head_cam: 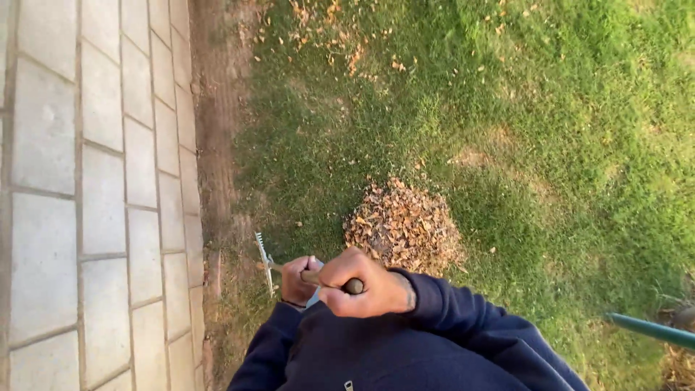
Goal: The person uses a rake to gather dry leaves on a grassy lawn into a single pile. They repeatedly pull leaves from scattered areas toward a central spot, moving around the yard to collect more leaves into the growing pile.
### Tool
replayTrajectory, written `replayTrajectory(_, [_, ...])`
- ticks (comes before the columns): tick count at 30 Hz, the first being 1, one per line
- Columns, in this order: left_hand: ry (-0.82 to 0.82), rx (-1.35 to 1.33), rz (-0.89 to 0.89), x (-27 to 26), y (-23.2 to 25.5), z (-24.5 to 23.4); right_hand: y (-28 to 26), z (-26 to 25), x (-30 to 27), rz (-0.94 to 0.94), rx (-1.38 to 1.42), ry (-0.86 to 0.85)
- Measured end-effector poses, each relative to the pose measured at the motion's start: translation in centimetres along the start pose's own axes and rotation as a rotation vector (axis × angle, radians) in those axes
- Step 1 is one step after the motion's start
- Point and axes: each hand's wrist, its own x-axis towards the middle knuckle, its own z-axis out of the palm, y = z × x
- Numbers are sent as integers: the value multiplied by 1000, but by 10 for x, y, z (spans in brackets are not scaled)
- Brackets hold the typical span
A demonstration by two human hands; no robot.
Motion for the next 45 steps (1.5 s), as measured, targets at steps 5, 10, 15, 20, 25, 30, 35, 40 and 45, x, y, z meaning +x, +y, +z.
replayTrajectory(5, [-26, -23, -46, 27, -38, 6, 26, -24, 31, 11, -11, -2])
replayTrajectory(10, [22, -6, -62, 75, -51, 1, 44, -46, 80, 14, -26, -36])
replayTrajectory(15, [24, 62, -96, 121, -60, -1, 58, -70, 120, 54, -16, -67])
replayTrajectory(20, [11, 14, -95, 148, -93, 29, 59, -106, 156, 145, 25, -74])
replayTrajectory(25, [69, 82, -159, 196, -106, 47, 88, -163, 205, 119, 123, -123])
replayTrajectory(30, [144, 117, -270, 240, -142, 97, 132, -241, 253, 156, 246, -230])
replayTrajectory(35, [367, 320, -403, 303, -155, 164, 193, -337, 287, 194, 357, -419])
replayTrajectory(40, [593, 361, -401, 369, -151, 209, 190, -391, 354, 203, 425, -595])
replayTrajectory(45, [734, 385, -652, 407, -168, 243, 204, -422, 420, 280, 487, -838])
